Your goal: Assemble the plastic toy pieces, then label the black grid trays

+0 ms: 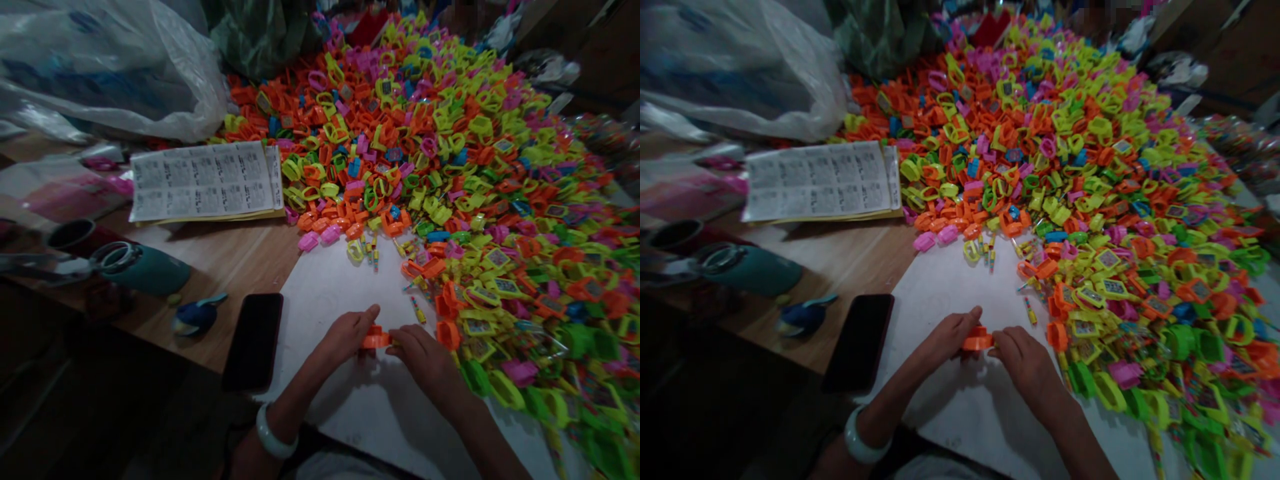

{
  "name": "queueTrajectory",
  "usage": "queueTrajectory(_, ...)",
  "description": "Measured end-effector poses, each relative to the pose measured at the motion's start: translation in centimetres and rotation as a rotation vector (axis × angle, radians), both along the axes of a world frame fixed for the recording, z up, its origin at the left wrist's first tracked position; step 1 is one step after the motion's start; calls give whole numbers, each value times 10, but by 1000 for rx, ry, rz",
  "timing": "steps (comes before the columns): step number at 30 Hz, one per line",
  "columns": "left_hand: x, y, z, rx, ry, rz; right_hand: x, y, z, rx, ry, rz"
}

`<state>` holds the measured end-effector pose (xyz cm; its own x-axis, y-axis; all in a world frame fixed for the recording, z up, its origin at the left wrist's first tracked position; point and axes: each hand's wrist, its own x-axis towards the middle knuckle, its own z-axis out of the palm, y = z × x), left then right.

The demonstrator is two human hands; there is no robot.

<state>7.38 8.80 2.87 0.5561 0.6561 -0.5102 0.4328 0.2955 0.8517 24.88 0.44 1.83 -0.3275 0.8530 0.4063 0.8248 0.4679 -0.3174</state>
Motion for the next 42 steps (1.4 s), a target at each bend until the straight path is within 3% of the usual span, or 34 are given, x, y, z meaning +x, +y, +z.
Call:
queueTrajectory(2,2,14,1,138,-15,54,25,-4,16,86,-27,-144)
queueTrajectory(5,6,50,2,555,180,222,62,-9,44,319,-138,-505)
queueTrajectory(8,13,93,-3,753,312,336,72,3,57,416,-156,-763)
queueTrajectory(10,19,115,-9,802,330,340,57,26,49,300,-30,-717)
queueTrajectory(13,25,132,-17,866,352,268,20,83,20,-66,116,-516)
queueTrajectory(14,24,133,-19,883,361,238,9,103,9,-107,116,-491)
queueTrajectory(18,14,124,-22,919,413,158,-18,161,-22,-174,115,-483)
queueTrajectory(21,3,110,-21,884,436,107,-20,165,-34,-208,125,-479)
queueTrajectory(28,-18,68,-12,699,436,112,-13,109,-30,-258,217,-373)
queueTrajectory(33,-19,43,1,583,344,48,-24,67,-15,-296,311,-42)
queueTrajectory(35,-16,32,4,464,179,57,-28,58,-11,-328,350,4)
queueTrajectory(39,-11,5,5,134,-368,247,-36,45,-7,-407,516,-218)
queueTrajectory(42,-5,-14,-1,132,-520,401,-47,35,-11,-427,653,-370)
